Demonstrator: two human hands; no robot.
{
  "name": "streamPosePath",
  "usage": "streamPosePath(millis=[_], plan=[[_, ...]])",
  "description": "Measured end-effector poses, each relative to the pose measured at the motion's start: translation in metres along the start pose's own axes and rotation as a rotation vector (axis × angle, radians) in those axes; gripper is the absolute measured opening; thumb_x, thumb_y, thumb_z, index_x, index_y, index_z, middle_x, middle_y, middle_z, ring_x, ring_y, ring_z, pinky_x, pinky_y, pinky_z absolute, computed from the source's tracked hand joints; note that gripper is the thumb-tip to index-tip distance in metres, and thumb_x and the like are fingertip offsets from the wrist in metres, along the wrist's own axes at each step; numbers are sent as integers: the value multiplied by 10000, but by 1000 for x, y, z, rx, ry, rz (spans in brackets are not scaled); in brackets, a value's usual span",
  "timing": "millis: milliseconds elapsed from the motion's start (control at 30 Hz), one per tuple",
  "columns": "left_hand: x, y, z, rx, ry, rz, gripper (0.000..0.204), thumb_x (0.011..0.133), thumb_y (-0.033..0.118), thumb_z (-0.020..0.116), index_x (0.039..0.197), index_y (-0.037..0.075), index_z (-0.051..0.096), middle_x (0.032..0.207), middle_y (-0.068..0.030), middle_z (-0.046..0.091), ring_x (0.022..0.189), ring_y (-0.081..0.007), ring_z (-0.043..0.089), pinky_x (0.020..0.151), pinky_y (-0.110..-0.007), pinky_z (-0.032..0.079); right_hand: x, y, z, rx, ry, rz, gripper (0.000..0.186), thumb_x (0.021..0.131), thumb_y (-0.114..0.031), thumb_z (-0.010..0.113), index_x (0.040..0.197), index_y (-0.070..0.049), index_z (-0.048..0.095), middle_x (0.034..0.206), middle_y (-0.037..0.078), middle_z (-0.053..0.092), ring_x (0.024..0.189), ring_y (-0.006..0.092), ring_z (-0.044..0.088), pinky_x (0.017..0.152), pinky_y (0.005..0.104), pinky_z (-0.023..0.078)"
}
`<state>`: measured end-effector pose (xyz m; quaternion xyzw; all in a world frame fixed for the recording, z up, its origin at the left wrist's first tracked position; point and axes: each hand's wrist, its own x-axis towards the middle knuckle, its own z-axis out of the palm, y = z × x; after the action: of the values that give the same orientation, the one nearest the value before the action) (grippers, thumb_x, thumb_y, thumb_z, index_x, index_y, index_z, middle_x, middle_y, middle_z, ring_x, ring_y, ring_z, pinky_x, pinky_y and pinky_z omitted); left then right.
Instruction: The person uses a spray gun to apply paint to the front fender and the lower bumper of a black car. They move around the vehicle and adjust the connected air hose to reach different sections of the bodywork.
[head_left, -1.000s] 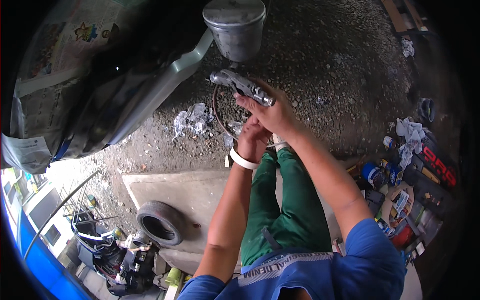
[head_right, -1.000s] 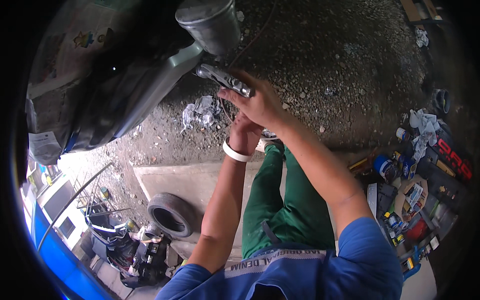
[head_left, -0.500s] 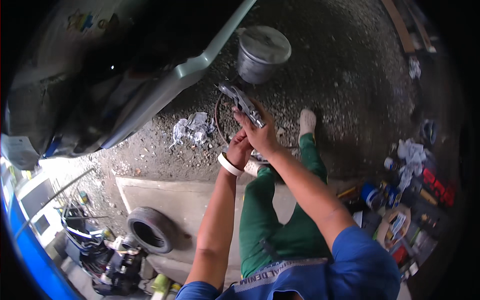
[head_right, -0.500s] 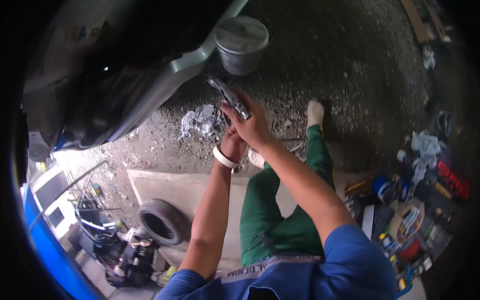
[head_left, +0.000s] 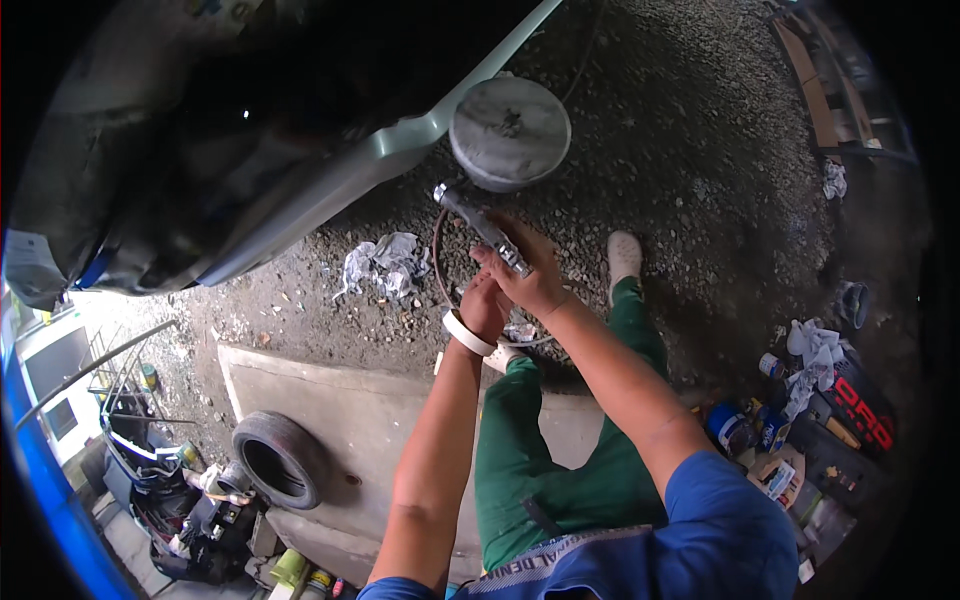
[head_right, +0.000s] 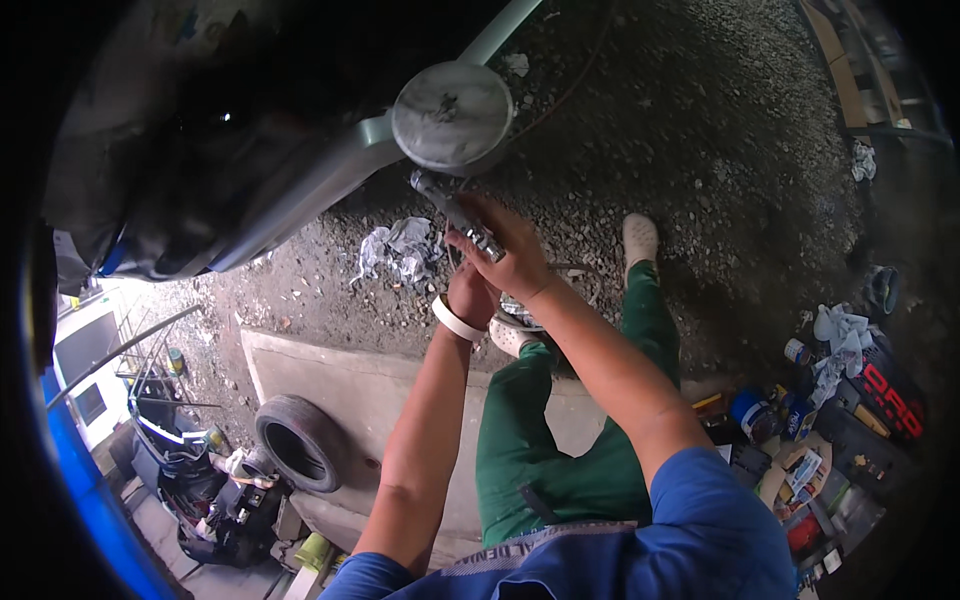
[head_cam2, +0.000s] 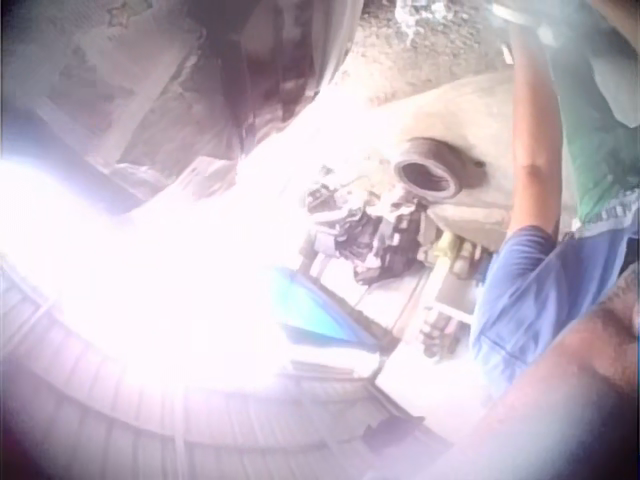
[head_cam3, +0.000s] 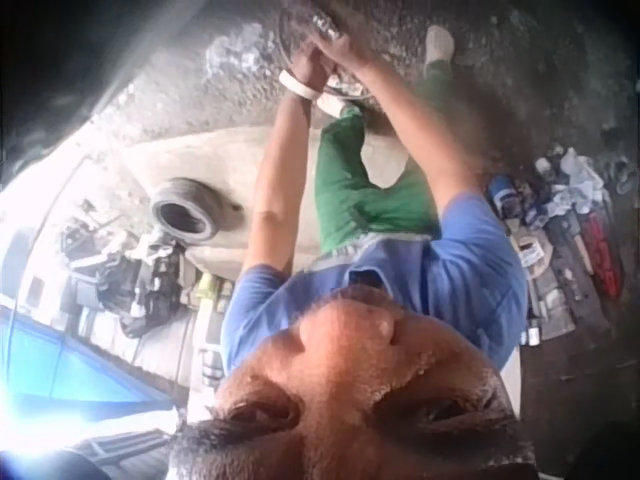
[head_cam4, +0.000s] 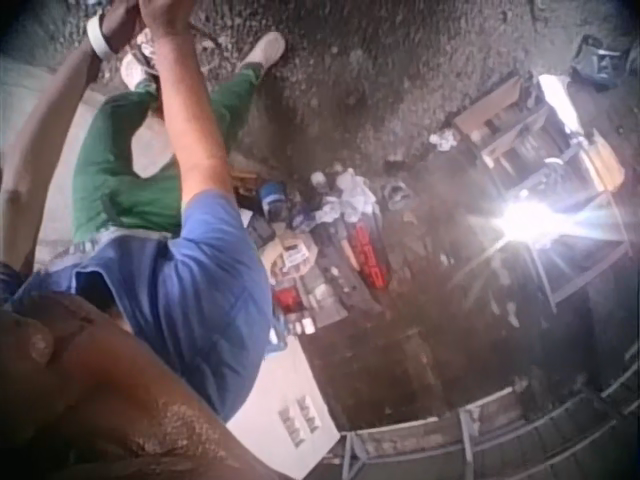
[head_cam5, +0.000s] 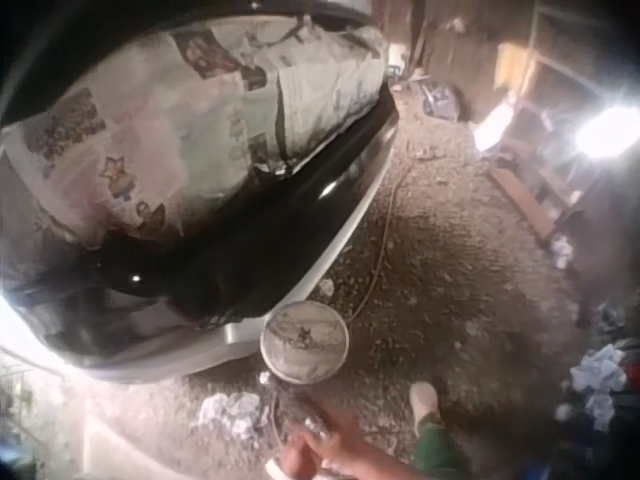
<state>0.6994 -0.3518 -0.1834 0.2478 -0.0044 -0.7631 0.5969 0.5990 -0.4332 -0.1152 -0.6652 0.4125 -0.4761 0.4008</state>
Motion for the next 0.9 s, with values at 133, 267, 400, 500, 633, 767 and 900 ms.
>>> streamPosePath(millis=[133, 267, 400, 500, 633, 767, 900], plan=[[19, -12, 7, 1003, 81, 333, 302, 1019, 94, 481, 1287, -35, 533, 1275, -123, 615, 1197, -242, 602, 1086, -363, 450, 18, 6, -21, 21, -102, 76, 493, 867, -338, 804, 1244, -59, 650, 1090, 172, 731, 956, 351, 732, 781, 405, 583], [67, -31, 42, 879, 34, 185, 309, 1016, 79, 483, 1301, -29, 532, 1307, -131, 608, 1230, -247, 592, 1097, -363, 445, 55, 27, -68, 29, -168, 177, 467, 862, -366, 806, 1162, -49, 642, 1035, 172, 737, 934, 376, 727, 756, 416, 575], [127, -56, 90, 151, 106, 32, 357, 1004, 81, 512, 1346, -23, 515, 1359, -124, 588, 1270, -239, 571, 1113, -379, 439, 103, 44, -121, 89, -111, 155, 456, 861, -366, 807, 1130, -43, 632, 1006, 176, 736, 924, 390, 723, 746, 423, 569], [174, -69, 125, 669, -6, 90, 404, 997, 91, 533, 1386, -7, 492, 1386, -106, 573, 1287, -236, 558, 1111, -391, 433, 141, 61, -166, 81, -80, 122, 363, 863, -254, 822, 1078, -32, 630, 904, 134, 726, 821, 256, 739, 674, 358, 541], [243, -91, 195, 326, 44, -24, 463, 987, 181, 546, 1423, 42, 476, 1368, -55, 579, 1262, -199, 569, 1066, -362, 447, 197, 82, -225, 24, -87, 255, 441, 850, -338, 825, 1120, -43, 639, 997, 167, 740, 910, 358, 735, 741, 413, 553], [308, -106, 230, 493, -13, -23, 474, 993, 222, 530, 1422, 29, 468, 1371, -65, 561, 1253, -181, 558, 1072, -367, 440, 256, 98, -272, 38, -57, 312, 433, 861, -365, 813, 1124, -63, 648, 945, 154, 746, 919, 343, 735, 750, 409, 530], [370, -130, 286, 326, 8, -18, 442, 992, 237, 545, 1390, 52, 496, 1307, -59, 584, 1183, -161, 585, 1002, -341, 471, 307, 127, -319, -57, 23, 337, 441, 858, -391, 814, 1125, -77, 656, 933, 151, 744, 889, 327, 734, 754, 401, 530]])
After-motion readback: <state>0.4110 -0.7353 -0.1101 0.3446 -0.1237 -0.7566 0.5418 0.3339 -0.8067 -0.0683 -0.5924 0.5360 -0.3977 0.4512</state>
